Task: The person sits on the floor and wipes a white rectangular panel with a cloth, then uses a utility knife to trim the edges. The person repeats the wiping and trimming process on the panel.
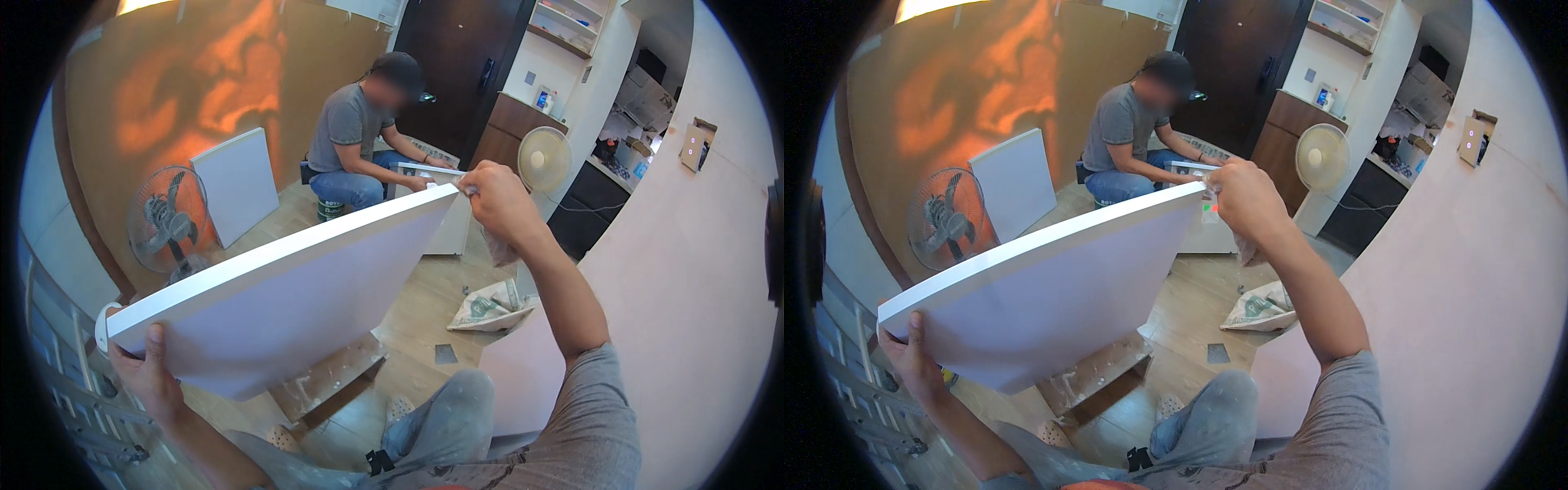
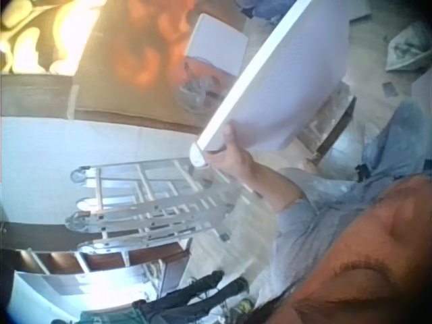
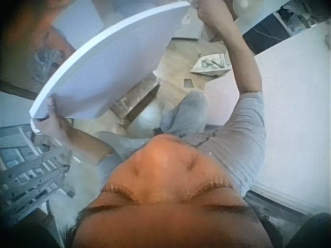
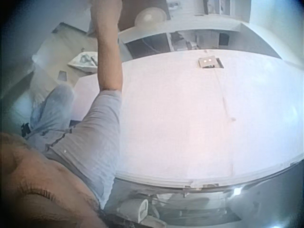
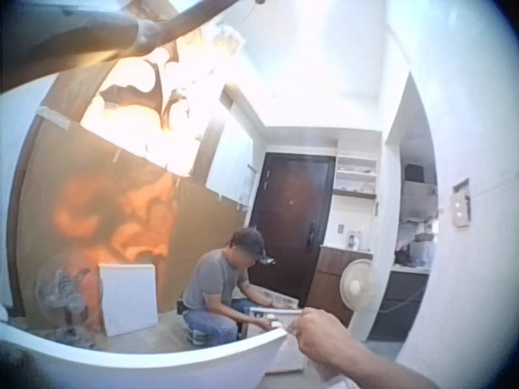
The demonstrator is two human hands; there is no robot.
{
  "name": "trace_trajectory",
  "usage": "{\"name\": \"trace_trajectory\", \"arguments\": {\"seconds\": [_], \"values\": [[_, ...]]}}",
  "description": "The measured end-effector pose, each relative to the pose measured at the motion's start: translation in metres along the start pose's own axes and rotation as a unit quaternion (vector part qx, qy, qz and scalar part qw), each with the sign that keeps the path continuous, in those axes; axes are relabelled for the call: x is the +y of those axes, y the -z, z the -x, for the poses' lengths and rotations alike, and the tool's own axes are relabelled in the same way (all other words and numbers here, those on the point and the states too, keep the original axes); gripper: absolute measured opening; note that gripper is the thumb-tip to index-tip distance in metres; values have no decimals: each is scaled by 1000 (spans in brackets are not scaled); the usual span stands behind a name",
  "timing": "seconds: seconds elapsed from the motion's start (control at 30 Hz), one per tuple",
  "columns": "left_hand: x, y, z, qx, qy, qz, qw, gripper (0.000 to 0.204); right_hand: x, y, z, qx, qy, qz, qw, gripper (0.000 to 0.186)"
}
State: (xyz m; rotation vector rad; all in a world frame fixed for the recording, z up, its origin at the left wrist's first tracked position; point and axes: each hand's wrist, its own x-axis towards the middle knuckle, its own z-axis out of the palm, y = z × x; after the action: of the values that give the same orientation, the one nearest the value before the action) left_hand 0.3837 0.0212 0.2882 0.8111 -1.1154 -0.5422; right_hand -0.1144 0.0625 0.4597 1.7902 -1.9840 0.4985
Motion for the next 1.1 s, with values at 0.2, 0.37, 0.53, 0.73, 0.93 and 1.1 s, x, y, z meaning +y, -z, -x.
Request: {"name": "trace_trajectory", "arguments": {"seconds": [0.2,0.37,0.53,0.73,0.93,1.1], "values": [[8,-5,3,19,-24,-24,999,69,-26,12,12,47,20,-128,990,27],[14,-9,3,-7,-25,-64,998,62,-29,16,10,9,21,-85,996,26],[13,-11,6,38,-25,-56,997,68,-43,33,17,-34,32,-123,991,28],[10,-10,4,38,-26,-56,997,72,-10,37,5,-19,-23,-131,991,30],[10,-14,3,49,-26,-62,997,73,-29,28,11,-26,33,-117,992,32],[4,-6,1,44,-29,-54,997,74,-31,34,5,-65,34,-80,994,31]]}}
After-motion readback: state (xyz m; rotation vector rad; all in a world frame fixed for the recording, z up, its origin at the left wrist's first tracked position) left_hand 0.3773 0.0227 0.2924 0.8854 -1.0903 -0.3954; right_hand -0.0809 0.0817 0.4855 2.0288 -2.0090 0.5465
